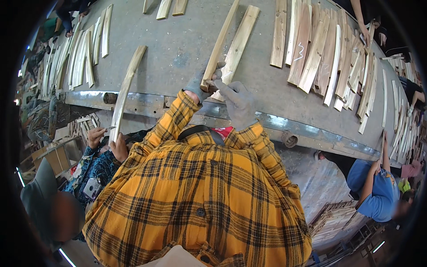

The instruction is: The person uses a small knife to carve and shape wooden planks on a metal table. They repeatedly pick up planks, scrape the surface to remove imperfections, and place the finished pieces into a pile. The task involves continuous manual shaping of multiple wooden items.

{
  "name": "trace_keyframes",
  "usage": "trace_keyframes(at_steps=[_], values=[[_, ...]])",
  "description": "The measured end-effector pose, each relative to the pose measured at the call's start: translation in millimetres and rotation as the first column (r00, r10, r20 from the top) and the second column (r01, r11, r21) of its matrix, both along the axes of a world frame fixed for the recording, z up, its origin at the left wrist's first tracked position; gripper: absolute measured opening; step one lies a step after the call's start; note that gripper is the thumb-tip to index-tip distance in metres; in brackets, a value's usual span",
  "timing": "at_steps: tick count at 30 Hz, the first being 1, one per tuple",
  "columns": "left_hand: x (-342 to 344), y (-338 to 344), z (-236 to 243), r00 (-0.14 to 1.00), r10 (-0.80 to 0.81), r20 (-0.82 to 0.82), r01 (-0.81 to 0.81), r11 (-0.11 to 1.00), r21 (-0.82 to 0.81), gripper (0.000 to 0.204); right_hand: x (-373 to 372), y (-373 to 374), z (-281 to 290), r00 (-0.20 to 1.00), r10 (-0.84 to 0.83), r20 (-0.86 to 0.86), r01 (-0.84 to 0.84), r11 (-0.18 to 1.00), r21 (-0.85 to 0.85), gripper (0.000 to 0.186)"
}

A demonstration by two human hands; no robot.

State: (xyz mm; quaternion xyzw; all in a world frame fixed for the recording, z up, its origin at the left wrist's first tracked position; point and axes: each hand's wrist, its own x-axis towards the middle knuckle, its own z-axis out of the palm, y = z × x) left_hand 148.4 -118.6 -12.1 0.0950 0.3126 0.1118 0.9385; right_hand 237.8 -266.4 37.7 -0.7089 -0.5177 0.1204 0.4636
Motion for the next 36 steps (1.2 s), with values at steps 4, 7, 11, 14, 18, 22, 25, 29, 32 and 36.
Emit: trace_keyframes(at_steps=[4,7,11,14,18,22,25,29,32,36], values=[[10.2,-4.9,-8.5,0.994,0.102,0.036,-0.102,0.995,-0.003,0.043,-16.7,7.4,-23.8,0.997,-0.047,-0.069,0.052,0.995,0.082,0.047],[7.5,-2.4,-9.6,0.989,0.060,0.135,-0.058,0.998,-0.026,0.042,-16.6,-5.4,-24.5,0.998,-0.054,0.041,0.053,0.998,0.025,0.046],[4.2,1.5,-15.8,0.985,0.035,0.168,-0.016,0.993,-0.116,0.043,-4.8,-11.3,-17.2,0.998,-0.024,0.053,0.021,0.998,0.061,0.050],[5.8,-1.7,-26.6,0.986,0.015,0.165,-0.014,1.000,-0.008,0.043,3.0,-1.1,-6.9,0.995,-0.024,0.101,0.025,1.000,-0.006,0.052],[11.8,-4.7,0.7,0.998,0.053,-0.032,-0.055,0.996,-0.071,0.040,3.7,-1.6,4.3,0.964,0.034,0.264,-0.015,0.997,-0.074,0.052],[-2.3,4.4,1.1,0.997,-0.062,0.036,0.061,0.998,0.027,0.043,16.7,-21.2,11.4,0.943,0.266,0.201,-0.245,0.961,-0.125,0.053],[3.8,8.5,14.9,0.968,-0.108,-0.225,0.161,0.959,0.232,0.047,29.4,-27.5,0.8,0.948,0.225,-0.225,-0.228,0.974,0.012,0.039],[-1.6,9.9,0.6,0.989,-0.088,-0.121,0.107,0.982,0.157,0.057,31.1,-32.4,-16.3,0.568,-0.314,-0.760,0.123,0.946,-0.299,0.018],[-3.1,7.2,-10.2,0.990,-0.033,0.138,0.030,0.999,0.025,0.059,37.2,-19.6,-30.3,0.412,-0.433,-0.802,0.181,0.901,-0.394,0.018],[4.9,-5.9,-19.6,0.993,0.052,-0.103,-0.028,0.975,0.219,0.054,50.2,1.1,-55.1,0.414,-0.480,-0.774,0.138,0.873,-0.467,0.020]])
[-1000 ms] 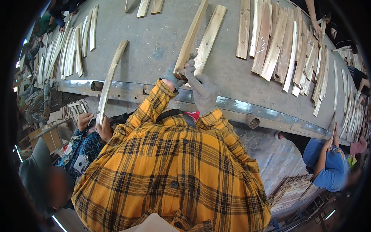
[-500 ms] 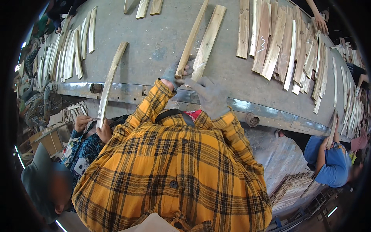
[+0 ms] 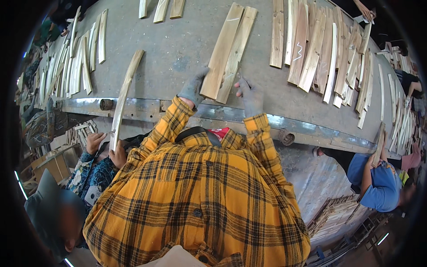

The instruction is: The person uses a small knife to carve and shape wooden planks on a metal table. They repeatedly pick up planks, scrape the surface to remove imperfections, and place the finished pieces into a pile. The task involves continuous manual shaping of multiple wooden items.

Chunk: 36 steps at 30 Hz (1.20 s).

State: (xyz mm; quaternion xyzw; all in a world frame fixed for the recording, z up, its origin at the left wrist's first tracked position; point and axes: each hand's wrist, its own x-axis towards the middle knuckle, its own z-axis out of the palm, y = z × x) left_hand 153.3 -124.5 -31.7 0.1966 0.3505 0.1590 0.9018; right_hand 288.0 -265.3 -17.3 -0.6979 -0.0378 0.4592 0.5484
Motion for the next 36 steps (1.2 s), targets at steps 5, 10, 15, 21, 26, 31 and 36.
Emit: trace_keyframes(at_steps=[5,10,15,21,26,31,36], values=[[1.0,-10.5,6.2,0.982,-0.093,-0.163,0.138,0.945,0.295,0.056,-2.1,45.9,-8.7,0.994,-0.105,0.016,0.105,0.994,0.023,0.025],[-2.6,-15.8,-11.3,0.977,-0.133,-0.165,0.172,0.952,0.252,0.054,-12.5,75.8,-32.6,0.988,-0.029,0.155,0.027,1.000,0.015,0.039],[-16.0,-11.3,-36.7,0.994,-0.106,-0.016,0.107,0.994,0.022,0.050,-7.1,77.6,-28.1,0.999,0.004,0.040,-0.008,0.995,0.095,0.057],[-25.0,-12.6,-38.8,0.984,-0.121,-0.130,0.140,0.978,0.152,0.041,-7.7,72.0,-56.2,0.996,-0.026,-0.081,0.035,0.992,0.122,0.054],[-25.7,-8.6,-43.1,0.934,-0.224,-0.279,0.311,0.894,0.323,0.043,4.7,49.1,-76.5,0.970,-0.027,-0.242,0.075,0.979,0.191,0.057],[-15.3,-7.8,-21.9,0.922,-0.144,-0.359,0.308,0.836,0.455,0.045,-6.1,38.5,-52.2,0.979,-0.135,-0.152,0.177,0.935,0.307,0.056],[-8.7,-1.8,-37.5,0.933,-0.106,-0.345,0.301,0.756,0.581,0.048,-12.3,20.7,-51.7,0.981,-0.194,-0.027,0.192,0.923,0.333,0.055]])
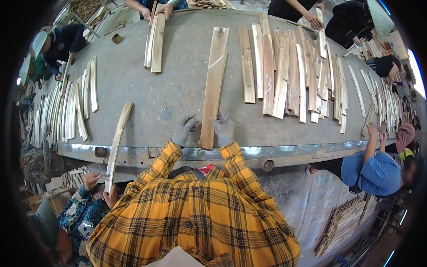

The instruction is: The person uses a small knife to carve and shape wooden planks on a metal table. They repeatedly pick up planks, scrape the surface to remove imperfections, and place the finished pieces into a pile. The task involves continuous manual shaping of multiple wooden items.

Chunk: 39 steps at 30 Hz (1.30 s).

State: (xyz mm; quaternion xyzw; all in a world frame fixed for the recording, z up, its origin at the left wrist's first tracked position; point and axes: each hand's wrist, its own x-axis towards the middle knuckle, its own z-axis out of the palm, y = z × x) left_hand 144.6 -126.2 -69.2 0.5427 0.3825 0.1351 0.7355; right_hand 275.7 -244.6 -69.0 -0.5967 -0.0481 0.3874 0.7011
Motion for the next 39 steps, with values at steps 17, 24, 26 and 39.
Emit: trace_keyframes(at_steps=[17,24,26,39], values=[[-27.3,-6.8,-6.4,0.723,-0.119,-0.680,0.594,0.608,0.526,0.087,271.1,-162.5,28.5,0.703,-0.262,0.661,0.592,0.732,-0.339,0.054],[-97.6,41.2,13.0,0.985,-0.168,0.042,0.170,0.893,-0.417,0.056,192.9,-113.8,27.5,0.800,-0.277,0.532,0.466,0.846,-0.260,0.048],[-98.8,34.9,25.0,0.992,-0.087,0.089,0.120,0.864,-0.489,0.051,167.8,-97.1,28.8,0.857,-0.243,0.455,0.385,0.888,-0.251,0.045],[-138.5,-0.4,56.2,0.921,0.115,-0.373,0.292,0.429,0.855,0.061,64.5,3.6,26.9,0.950,0.158,0.270,-0.067,0.946,-0.318,0.040]])
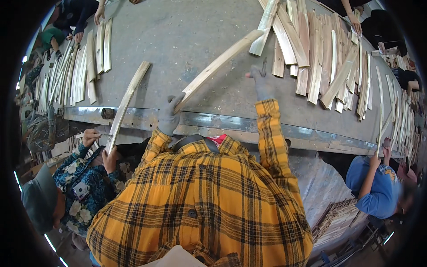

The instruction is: The person uses a small knife to carve and shape wooden planks on a metal table. They repeatedly pick up planks, scrape the surface to remove imperfections, and place the finished pieces into a pile. The task involves continuous manual shaping of multiple wooden items.

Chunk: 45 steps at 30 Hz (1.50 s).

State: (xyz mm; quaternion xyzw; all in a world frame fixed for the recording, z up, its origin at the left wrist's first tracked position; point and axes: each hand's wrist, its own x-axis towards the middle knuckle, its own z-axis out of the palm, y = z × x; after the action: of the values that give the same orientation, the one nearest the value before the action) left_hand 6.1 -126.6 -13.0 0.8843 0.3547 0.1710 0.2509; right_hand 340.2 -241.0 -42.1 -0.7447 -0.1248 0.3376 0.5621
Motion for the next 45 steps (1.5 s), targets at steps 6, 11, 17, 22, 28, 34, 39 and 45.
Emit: trace_keyframes(at_steps=[6,11,17,22,28,34,39,45], values=[[-1.7,17.3,18.1,0.999,-0.016,-0.042,0.028,0.954,0.299,0.063,70.9,28.3,27.3,0.788,-0.207,-0.580,0.493,0.776,0.394,0.063],[21.8,29.3,22.5,0.984,-0.160,0.080,0.176,0.946,-0.273,0.057,123.6,-14.1,28.6,0.861,-0.240,-0.448,0.451,0.766,0.458,0.071],[36.5,-0.6,14.8,0.939,0.341,0.045,0.078,-0.084,-0.993,0.059,74.3,-33.1,-9.6,0.897,-0.083,0.434,0.063,0.996,0.061,0.033],[33.3,-7.8,-0.9,0.846,0.533,0.023,0.237,-0.335,-0.912,0.057,-63.4,-1.0,-2.9,0.831,0.287,0.477,-0.338,0.941,0.022,0.040],[36.8,-11.7,17.8,0.841,0.541,-0.016,0.231,-0.385,-0.894,0.054,-80.1,31.6,-14.5,0.562,0.376,0.737,-0.225,0.927,-0.301,0.047],[38.6,-12.8,16.3,0.830,0.557,-0.026,0.235,-0.391,-0.890,0.057,-78.4,37.9,-17.9,0.525,0.396,0.753,-0.212,0.918,-0.335,0.047],[39.6,-15.3,17.2,0.834,0.552,0.010,0.244,-0.353,-0.903,0.056,-74.2,32.9,-9.3,0.498,0.467,0.730,-0.266,0.884,-0.384,0.047],[44.3,-14.2,17.8,0.836,0.548,0.011,0.245,-0.355,-0.902,0.052,-75.8,38.7,-20.0,0.459,0.427,0.779,-0.214,0.904,-0.369,0.047]])
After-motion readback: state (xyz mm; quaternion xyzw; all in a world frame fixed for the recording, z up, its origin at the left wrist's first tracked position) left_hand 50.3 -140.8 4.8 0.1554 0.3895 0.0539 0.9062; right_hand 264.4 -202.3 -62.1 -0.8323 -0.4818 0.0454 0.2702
